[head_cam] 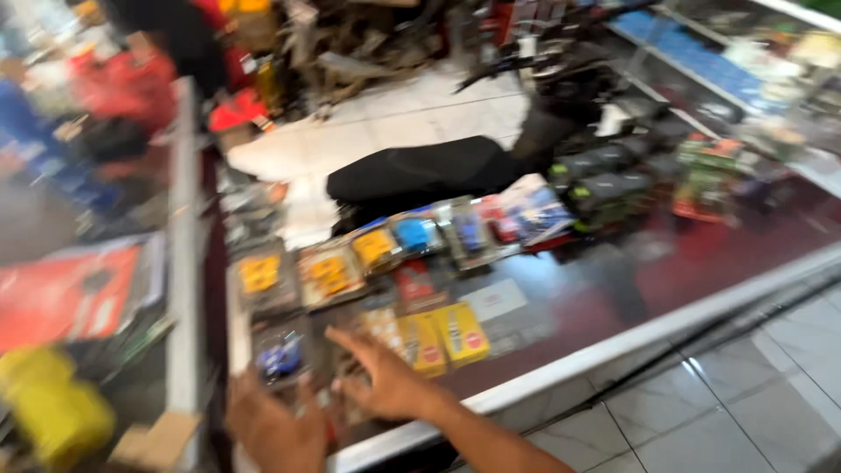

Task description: The person picks up packaged motorcycle parts from a counter and places them onto display hooks on a wire mesh wall rack.

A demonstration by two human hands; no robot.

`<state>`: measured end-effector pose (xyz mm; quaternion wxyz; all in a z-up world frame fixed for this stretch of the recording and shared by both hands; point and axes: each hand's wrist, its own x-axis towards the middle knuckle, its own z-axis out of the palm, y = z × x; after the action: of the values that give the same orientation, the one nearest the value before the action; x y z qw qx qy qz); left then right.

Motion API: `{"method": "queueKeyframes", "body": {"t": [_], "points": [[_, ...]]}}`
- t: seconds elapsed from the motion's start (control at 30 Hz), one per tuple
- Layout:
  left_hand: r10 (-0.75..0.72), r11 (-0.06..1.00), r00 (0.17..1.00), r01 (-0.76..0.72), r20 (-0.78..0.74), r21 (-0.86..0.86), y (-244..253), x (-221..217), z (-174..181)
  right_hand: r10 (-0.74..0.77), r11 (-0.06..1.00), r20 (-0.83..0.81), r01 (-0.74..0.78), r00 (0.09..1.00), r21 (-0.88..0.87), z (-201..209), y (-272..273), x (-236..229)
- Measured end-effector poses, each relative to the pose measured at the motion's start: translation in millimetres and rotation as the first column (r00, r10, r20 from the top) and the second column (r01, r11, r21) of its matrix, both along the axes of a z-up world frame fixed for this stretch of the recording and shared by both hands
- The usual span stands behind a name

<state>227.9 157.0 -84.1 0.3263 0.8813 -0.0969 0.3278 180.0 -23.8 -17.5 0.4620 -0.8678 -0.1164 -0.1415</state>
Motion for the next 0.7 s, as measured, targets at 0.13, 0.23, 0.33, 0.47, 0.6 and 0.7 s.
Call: {"method": "queueKeyframes", "body": {"t": [0.13,0.23,0.33,0.47,0.6,0.7], "points": [[-0.008,0.972,0.984,0.049,0.175,-0.23,-10,20,-67,-0.042,0.999,-0.123,0.04,0.992,-0.023,16,-33,-60],[-0.326,0.914,0.943,0.331,0.061,-0.237,-54,32,-94,-0.115,0.982,-0.23,0.145,0.966,0.12,33,-73,-108],[-0.525,0.829,0.836,0.461,-0.159,-0.317,-141,-26,-85,-0.303,0.942,-0.089,0.312,0.949,0.123,41,-120,-157],[-0.653,0.738,0.749,0.663,0.112,-0.128,-260,-116,-30,-0.575,0.813,0.038,0.565,0.818,0.142,36,-184,-228],[-0.836,0.542,0.544,0.839,0.078,-0.041,-338,-180,15,-0.75,0.645,-0.082,0.753,0.656,0.127,27,-245,-302],[-0.894,0.447,0.443,0.891,-0.067,-0.073,-390,-238,34,-0.854,0.519,-0.001,0.851,0.521,0.078,21,-282,-357]]}}
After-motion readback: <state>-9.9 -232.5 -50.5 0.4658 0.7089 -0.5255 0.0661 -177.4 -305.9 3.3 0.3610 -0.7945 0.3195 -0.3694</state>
